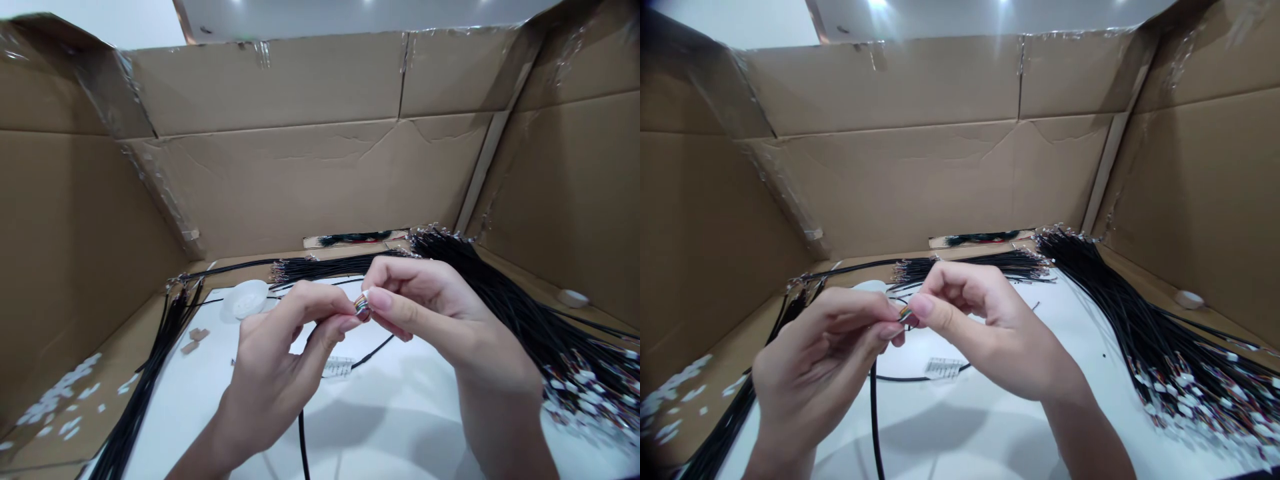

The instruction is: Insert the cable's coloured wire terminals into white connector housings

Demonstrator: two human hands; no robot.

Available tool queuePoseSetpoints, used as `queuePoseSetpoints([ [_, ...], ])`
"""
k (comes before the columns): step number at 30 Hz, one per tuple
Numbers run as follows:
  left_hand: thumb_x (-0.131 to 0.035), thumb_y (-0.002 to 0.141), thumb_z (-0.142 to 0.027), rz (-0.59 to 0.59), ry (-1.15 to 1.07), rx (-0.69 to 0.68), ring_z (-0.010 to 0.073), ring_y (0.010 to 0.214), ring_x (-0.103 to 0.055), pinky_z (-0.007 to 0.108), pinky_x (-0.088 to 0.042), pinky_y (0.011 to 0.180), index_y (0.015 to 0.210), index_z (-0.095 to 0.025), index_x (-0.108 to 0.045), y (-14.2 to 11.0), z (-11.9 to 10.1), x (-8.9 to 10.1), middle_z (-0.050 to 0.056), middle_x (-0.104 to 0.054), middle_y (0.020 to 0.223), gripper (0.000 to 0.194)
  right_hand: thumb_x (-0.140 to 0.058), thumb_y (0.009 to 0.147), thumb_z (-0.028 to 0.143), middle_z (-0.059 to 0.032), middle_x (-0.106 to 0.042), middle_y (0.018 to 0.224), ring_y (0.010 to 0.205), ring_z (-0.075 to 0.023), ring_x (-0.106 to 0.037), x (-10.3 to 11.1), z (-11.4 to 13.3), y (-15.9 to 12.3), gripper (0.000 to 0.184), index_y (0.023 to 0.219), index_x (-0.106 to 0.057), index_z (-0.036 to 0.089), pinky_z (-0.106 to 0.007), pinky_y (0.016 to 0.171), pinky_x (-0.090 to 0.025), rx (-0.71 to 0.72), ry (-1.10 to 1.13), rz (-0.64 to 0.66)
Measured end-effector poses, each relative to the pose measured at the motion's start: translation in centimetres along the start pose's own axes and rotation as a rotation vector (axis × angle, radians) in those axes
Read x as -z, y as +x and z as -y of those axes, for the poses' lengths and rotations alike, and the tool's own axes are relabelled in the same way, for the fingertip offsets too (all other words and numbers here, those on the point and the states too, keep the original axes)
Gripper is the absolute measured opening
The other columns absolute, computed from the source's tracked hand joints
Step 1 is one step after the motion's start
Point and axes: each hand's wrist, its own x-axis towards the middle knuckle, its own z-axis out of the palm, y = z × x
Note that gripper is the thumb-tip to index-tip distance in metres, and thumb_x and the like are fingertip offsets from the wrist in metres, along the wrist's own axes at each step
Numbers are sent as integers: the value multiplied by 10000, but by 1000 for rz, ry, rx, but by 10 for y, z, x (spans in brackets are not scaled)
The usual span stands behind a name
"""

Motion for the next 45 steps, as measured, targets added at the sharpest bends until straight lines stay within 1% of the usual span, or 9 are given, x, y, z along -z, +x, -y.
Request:
queuePoseSetpoints([
  [3, -595, 881, -33, -12, -115, 107, 19, 672, -624, 54, -527, 633, 936, -237, -617, 0, -4, 0, -51, -658, 808, 212, -606, 932, 177, 41, -552, 739, 658, -23, -498, 0, -4, 1, 39, 921, -575, 157, -100, 578, -403, 37, 25, -1],
  [8, -623, 877, -69, -6, -289, 227, 12, 710, -642, 31, -528, 655, 916, -248, -658, 2, -11, 3, -54, -673, 840, 186, -679, 822, 60, 6, -593, 768, 699, -82, -571, 1, -9, 1, 156, 915, -621, 171, -188, 640, -511, 125, 67, 20],
  [13, -646, 860, -87, -36, -304, 263, 26, 751, -641, 36, -529, 652, 905, -257, -681, 2, -18, 4, -57, -656, 821, 180, -655, 780, -49, -5, -667, 811, 751, -96, -641, -9, -12, -1, 257, 888, -658, 184, -201, 686, -551, 257, -16, -115],
  [19, -683, 824, -65, -86, -245, 288, 15, 688, -614, 15, -512, 610, 814, -250, -668, 1, -21, 4, -71, -639, 759, 186, -647, 795, -44, -5, -689, 816, 748, -104, -651, -19, -13, -4, 269, 917, -687, 193, -205, 653, -553, 364, -91, -204],
  [26, -675, 831, -67, -125, -121, 209, 48, 733, -638, 63, -550, 660, 864, -252, -676, -5, -26, 3, -54, -673, 814, 188, -662, 781, -52, 10, -703, 857, 805, -106, -628, -22, -13, -10, 312, 957, -696, 203, -220, 703, -528, 429, -219, -242],
  [29, -641, 854, -65, -99, -80, 122, 69, 788, -627, 98, -558, 672, 885, -232, -662, -5, -28, 6, -27, -641, 838, 171, -665, 779, -55, 9, -709, 863, 800, -104, -637, -25, -11, -12, 317, 968, -691, 198, -223, 710, -529, 446, -237, -237],
  [36, -583, 883, -66, -24, 68, 60, 98, 761, -582, 180, -529, 637, 876, -199, -594, -6, -27, 13, 0, -571, 829, 134, -669, 759, -69, 10, -723, 897, 821, -103, -652, -29, -15, -8, 343, 984, -687, 188, -217, 749, -538, 487, -256, -227],
  [41, -511, 897, -48, 3, 221, -48, 90, 772, -568, 182, -507, 675, 918, -203, -561, -7, -27, 16, 0, -553, 864, 164, -644, 766, -78, 0, -707, 888, 796, -112, -642, -30, -20, -6, 358, 998, -682, 193, -222, 707, -546, 517, -255, -227],
  [45, -535, 868, -4, 25, 361, -79, 79, 818, -568, 153, -500, 737, 951, -215, -545, -7, -26, 19, -4, -558, 894, 226, -612, 789, -81, -7, -712, 901, 813, -135, -648, -28, -25, -5, 399, 1033, -689, 225, -244, 699, -559, 496, -256, -224],
])
